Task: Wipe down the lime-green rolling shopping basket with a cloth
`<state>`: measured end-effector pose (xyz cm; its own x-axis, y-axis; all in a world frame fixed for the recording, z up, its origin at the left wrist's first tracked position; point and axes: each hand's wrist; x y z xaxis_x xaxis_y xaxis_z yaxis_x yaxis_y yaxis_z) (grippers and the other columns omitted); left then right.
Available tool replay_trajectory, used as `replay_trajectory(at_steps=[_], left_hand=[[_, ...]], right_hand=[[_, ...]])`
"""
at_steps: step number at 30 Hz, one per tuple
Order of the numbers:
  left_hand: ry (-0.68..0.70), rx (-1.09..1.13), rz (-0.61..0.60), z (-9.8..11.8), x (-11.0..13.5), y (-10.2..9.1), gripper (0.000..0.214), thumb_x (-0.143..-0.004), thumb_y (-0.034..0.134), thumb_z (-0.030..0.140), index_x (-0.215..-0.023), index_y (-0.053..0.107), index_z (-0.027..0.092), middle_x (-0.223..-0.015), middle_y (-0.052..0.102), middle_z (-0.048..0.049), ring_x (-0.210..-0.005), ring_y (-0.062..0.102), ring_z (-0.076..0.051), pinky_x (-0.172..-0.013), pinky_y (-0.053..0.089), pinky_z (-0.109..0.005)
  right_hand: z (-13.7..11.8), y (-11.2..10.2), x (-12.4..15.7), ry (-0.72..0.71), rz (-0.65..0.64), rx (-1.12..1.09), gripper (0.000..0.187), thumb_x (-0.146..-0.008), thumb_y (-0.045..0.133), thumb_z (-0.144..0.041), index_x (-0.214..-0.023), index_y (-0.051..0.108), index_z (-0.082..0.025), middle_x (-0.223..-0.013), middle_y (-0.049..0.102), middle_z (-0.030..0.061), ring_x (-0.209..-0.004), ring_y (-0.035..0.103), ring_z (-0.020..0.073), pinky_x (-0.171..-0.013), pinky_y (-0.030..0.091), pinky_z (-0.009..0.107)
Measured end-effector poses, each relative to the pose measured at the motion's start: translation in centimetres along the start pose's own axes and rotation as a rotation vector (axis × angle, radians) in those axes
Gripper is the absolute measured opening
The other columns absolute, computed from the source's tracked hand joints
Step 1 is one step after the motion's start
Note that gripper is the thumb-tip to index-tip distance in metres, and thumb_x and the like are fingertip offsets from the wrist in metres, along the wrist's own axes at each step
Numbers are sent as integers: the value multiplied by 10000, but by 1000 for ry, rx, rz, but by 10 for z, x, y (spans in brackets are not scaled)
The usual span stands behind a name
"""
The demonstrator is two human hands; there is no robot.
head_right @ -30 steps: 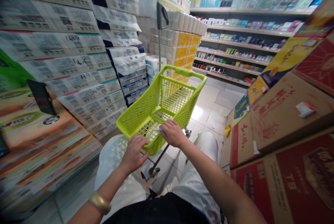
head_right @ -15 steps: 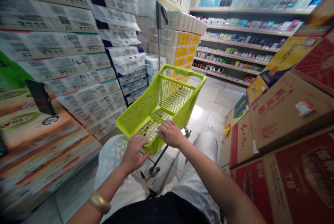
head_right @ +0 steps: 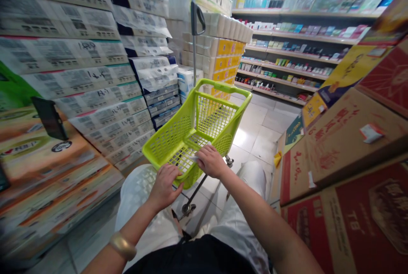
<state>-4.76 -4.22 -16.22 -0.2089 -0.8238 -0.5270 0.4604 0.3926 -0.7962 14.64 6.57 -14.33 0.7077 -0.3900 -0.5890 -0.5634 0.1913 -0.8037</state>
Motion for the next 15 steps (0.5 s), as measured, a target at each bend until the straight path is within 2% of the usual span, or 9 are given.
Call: replay_trajectory(at_steps=[2,4,6,8,11,13,15], left_hand=[[-4,3,4,1,-1,1,105,-726,579,222,-821,539,213,-862,606,-56,-934,531,-252,-941,419,-469],[-6,-3,16,0,0,4,108,-720,578,220,-821,540,213,-867,607,-60,-937,530,-255,-946,417,-475],[1,-15,33,-1,1,7,121,-719,573,226,-835,546,210,-876,606,-68,-940,532,-258,-944,422,-476],[12,-24,36,-3,2,7,138,-721,568,233,-855,552,205,-886,604,-74,-941,534,-260,-943,426,-472],[5,-16,3,-3,4,4,129,-716,573,221,-843,549,212,-875,602,-60,-933,534,-251,-954,421,-466],[-5,-4,-5,-2,4,2,112,-722,577,218,-829,544,219,-865,602,-52,-936,530,-249,-952,420,-465],[-7,0,2,0,3,1,104,-733,575,218,-833,541,220,-868,602,-53,-945,528,-252,-950,421,-466]], right_hand=[[-4,1,0,114,63,13,173,-925,411,-207,-908,582,-189,-847,606,77,-878,508,218,-875,423,384],[-21,7,1,164,87,-2,171,-922,408,-204,-905,578,-191,-845,598,78,-884,501,222,-902,412,399],[-41,13,4,116,51,-45,168,-922,411,-212,-924,578,-195,-854,595,74,-891,502,218,-921,404,403],[-50,14,6,-5,-12,-94,163,-925,420,-227,-952,578,-198,-870,601,68,-902,511,207,-928,405,389],[-32,8,6,-138,-61,-108,153,-926,442,-250,-970,582,-208,-898,618,62,-931,527,201,-926,414,376],[-9,1,3,-88,-33,-78,150,-925,443,-247,-953,586,-211,-897,620,63,-923,532,208,-904,427,384],[6,-3,1,48,31,-48,159,-928,426,-228,-930,585,-211,-878,614,67,-903,530,215,-884,434,395]])
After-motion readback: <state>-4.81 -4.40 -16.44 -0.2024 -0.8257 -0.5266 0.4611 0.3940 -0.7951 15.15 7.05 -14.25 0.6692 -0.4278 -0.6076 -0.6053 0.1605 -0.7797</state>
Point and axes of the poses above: each hand's wrist, its own x-axis away from the middle knuckle, its own y-axis out of the palm, z = x × y
